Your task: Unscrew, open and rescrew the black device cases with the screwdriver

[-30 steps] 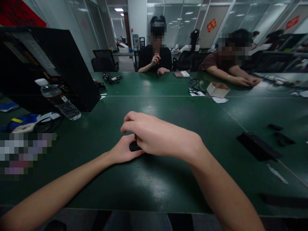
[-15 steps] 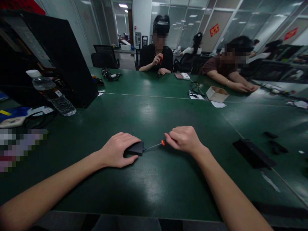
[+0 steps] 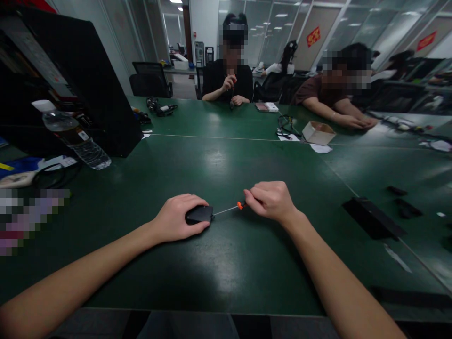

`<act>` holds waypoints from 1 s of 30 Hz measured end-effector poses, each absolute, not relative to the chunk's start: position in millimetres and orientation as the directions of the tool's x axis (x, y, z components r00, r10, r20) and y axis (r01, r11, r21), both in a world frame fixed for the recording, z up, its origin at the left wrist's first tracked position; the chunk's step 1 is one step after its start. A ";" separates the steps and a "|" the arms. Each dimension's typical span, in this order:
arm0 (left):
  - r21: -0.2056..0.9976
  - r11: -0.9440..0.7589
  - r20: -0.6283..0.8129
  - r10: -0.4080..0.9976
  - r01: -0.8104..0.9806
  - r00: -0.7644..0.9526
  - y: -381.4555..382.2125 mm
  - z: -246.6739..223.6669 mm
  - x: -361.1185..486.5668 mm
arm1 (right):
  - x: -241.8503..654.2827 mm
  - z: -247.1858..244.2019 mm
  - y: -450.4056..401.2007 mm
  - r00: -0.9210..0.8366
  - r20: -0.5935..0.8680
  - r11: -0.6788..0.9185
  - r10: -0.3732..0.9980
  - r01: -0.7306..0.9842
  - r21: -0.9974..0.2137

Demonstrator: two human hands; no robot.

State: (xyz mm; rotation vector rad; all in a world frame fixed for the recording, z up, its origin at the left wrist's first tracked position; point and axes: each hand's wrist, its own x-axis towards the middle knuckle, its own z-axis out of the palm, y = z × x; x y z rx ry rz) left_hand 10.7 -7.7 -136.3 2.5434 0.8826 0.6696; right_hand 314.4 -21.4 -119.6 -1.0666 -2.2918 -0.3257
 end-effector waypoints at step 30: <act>0.417 -0.766 0.330 0.629 0.489 0.704 -4.3 -144.3 11.5 | 293.6 -87.7 -46.7 -0.582 0.497 0.529 0.643 0.807 0.262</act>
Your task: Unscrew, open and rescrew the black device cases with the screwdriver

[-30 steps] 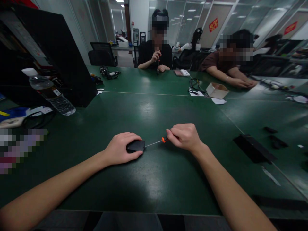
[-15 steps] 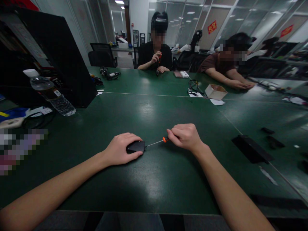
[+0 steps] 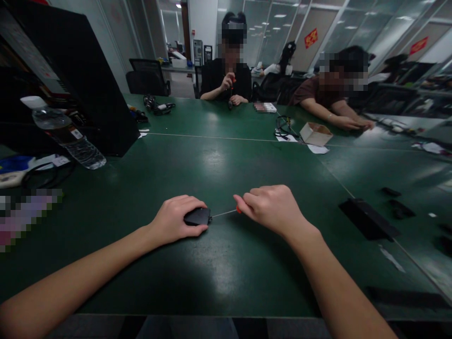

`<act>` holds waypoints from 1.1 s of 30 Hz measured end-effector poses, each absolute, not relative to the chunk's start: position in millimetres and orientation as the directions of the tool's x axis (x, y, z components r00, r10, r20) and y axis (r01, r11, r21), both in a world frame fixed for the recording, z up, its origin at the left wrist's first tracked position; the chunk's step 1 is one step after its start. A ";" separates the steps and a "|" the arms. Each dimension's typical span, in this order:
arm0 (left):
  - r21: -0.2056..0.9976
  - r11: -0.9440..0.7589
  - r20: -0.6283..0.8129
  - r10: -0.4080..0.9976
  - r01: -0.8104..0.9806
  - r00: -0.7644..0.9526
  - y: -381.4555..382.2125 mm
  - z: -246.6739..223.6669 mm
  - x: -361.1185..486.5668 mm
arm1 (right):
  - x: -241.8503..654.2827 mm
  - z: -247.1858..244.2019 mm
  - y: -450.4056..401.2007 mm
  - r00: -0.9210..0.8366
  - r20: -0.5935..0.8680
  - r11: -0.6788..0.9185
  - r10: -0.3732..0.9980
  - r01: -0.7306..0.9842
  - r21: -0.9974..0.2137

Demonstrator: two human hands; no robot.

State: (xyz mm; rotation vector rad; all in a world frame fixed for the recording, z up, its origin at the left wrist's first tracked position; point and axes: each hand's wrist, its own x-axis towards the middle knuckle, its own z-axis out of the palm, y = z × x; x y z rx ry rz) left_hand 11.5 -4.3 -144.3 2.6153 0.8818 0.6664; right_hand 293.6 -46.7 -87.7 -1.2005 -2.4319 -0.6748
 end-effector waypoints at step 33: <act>0.468 -0.729 0.322 0.668 0.500 0.671 -10.3 -135.1 13.1 | 298.7 -116.0 -26.2 -0.611 0.670 0.509 0.421 0.771 0.384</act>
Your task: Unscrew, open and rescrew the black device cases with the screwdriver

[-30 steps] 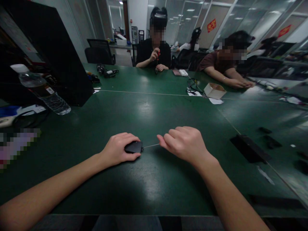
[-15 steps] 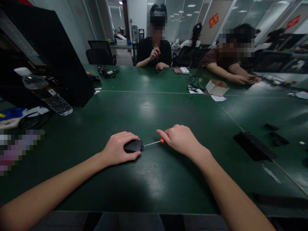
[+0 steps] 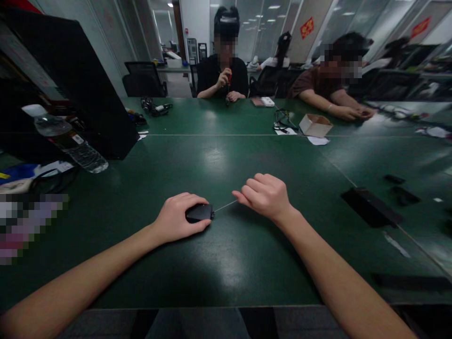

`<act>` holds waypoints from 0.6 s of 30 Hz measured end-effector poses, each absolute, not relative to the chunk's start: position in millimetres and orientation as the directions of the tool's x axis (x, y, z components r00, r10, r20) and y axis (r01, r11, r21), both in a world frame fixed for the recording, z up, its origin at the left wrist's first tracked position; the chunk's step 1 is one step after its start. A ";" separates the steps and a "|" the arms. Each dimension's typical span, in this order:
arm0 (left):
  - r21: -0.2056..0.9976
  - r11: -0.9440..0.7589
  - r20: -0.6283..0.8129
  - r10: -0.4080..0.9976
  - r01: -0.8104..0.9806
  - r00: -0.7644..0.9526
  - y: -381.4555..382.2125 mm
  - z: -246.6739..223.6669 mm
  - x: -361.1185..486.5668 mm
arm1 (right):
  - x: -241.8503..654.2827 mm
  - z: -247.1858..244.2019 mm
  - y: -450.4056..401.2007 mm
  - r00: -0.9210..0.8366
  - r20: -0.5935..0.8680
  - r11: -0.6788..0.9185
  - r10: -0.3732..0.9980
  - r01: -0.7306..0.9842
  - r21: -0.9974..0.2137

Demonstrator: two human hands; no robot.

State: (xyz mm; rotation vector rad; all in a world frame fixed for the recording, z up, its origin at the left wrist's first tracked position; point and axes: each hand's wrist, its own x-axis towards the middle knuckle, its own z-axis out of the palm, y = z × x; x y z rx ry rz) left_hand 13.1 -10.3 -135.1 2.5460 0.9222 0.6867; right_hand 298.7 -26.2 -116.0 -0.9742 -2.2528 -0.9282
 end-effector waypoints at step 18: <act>0.380 -0.754 0.305 0.649 0.535 0.697 -5.4 -141.4 12.4 | 286.7 -130.5 -12.7 -0.180 -0.201 0.068 0.963 0.883 -0.464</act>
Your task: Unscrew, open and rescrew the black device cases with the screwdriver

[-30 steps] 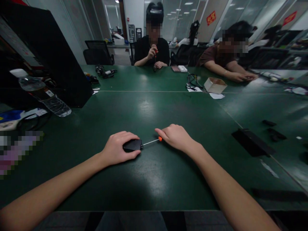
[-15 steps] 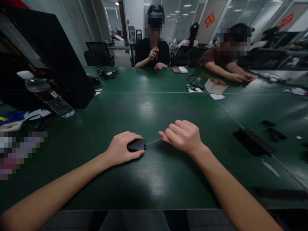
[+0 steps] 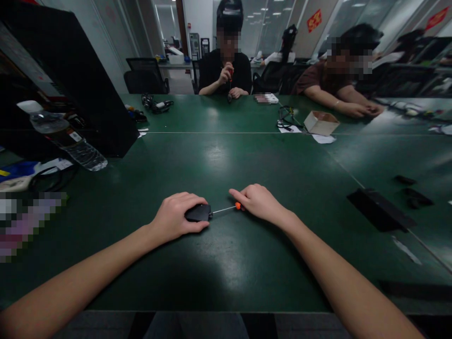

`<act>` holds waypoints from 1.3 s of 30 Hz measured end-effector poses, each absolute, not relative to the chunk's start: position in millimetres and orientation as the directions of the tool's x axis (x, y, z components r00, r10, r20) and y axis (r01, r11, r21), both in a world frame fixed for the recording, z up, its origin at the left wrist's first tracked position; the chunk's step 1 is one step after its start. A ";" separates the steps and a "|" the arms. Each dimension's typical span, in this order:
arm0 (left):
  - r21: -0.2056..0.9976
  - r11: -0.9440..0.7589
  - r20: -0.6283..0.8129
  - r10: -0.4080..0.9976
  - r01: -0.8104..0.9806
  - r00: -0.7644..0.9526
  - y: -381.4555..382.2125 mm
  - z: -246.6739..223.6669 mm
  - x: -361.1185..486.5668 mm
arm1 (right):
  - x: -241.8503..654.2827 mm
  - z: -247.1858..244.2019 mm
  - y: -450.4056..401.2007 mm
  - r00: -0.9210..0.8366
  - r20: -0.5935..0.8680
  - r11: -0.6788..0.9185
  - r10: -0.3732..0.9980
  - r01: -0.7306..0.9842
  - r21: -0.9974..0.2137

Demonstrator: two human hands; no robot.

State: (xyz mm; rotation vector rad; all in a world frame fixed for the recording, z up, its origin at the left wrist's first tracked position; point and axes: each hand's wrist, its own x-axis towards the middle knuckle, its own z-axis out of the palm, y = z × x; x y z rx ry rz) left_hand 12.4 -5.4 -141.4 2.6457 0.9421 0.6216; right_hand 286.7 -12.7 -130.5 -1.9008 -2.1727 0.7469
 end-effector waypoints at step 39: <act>0.603 -0.702 0.233 0.609 0.379 0.758 5.5 -127.3 0.7 | 263.8 -61.2 -94.2 -0.734 0.176 0.651 0.656 0.668 0.361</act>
